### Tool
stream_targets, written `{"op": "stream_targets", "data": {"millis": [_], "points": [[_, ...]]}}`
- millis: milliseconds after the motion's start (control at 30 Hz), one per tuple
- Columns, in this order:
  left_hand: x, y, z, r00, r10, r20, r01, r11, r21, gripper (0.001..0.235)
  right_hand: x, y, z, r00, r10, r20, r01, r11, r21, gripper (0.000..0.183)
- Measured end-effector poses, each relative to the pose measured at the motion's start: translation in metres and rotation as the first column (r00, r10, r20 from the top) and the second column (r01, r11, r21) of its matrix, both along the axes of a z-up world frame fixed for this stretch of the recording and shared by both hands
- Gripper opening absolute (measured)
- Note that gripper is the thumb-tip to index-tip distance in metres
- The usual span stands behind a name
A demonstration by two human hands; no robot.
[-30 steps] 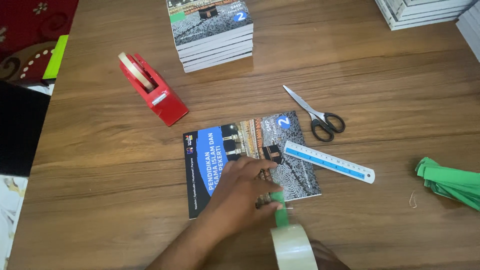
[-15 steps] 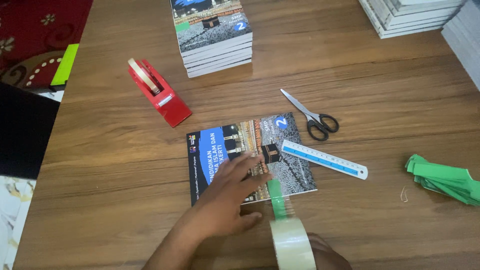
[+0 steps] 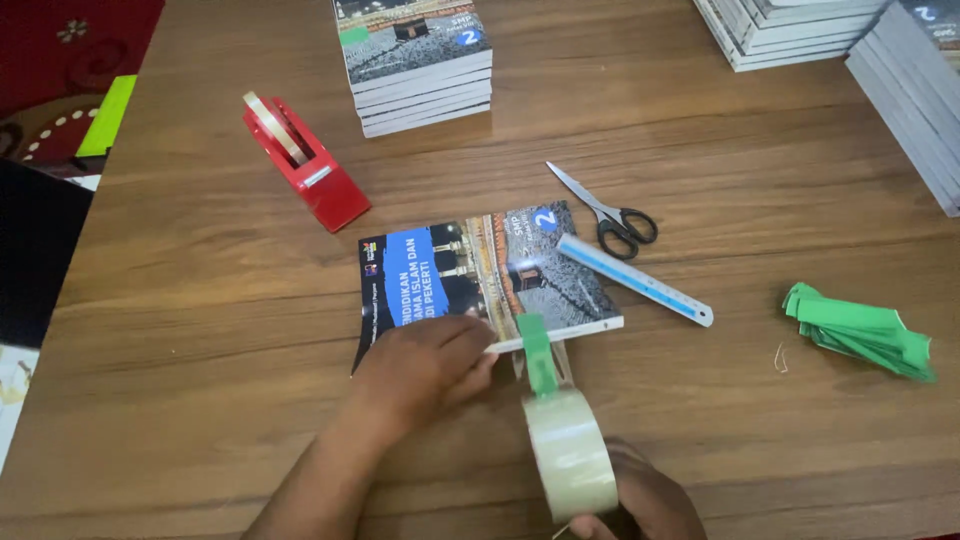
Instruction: The person tapes the spine of a book using clear adhesive tape and green paper strips. They use scissors to cut the tape and a ruler to measure the spine, repeating the process on multiple books.
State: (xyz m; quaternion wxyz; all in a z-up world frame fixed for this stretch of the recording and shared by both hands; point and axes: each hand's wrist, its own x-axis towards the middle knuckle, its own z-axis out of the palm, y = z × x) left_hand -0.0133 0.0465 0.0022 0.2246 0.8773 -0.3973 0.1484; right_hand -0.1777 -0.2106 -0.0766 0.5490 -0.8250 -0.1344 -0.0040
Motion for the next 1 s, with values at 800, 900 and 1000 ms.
{"op": "stream_targets", "data": {"millis": [800,900,1000], "points": [[-0.071,-0.023,0.112,0.989,0.145,0.015,-0.146,0.987,0.072,0.026,-0.063,-0.071,-0.299,1.000,0.019,-0.007,-0.019,0.998,0.053,0.062],[-0.049,-0.022,0.094,0.957,0.152,-0.246,-0.139,0.988,0.069,0.026,0.003,-0.083,-0.261,0.989,0.024,-0.148,-0.021,1.000,0.019,0.076],[-0.028,-0.025,0.075,0.826,0.300,-0.477,-0.252,0.954,0.163,0.028,-0.004,0.011,0.029,0.992,-0.115,-0.060,0.115,0.993,0.003,0.063]]}}
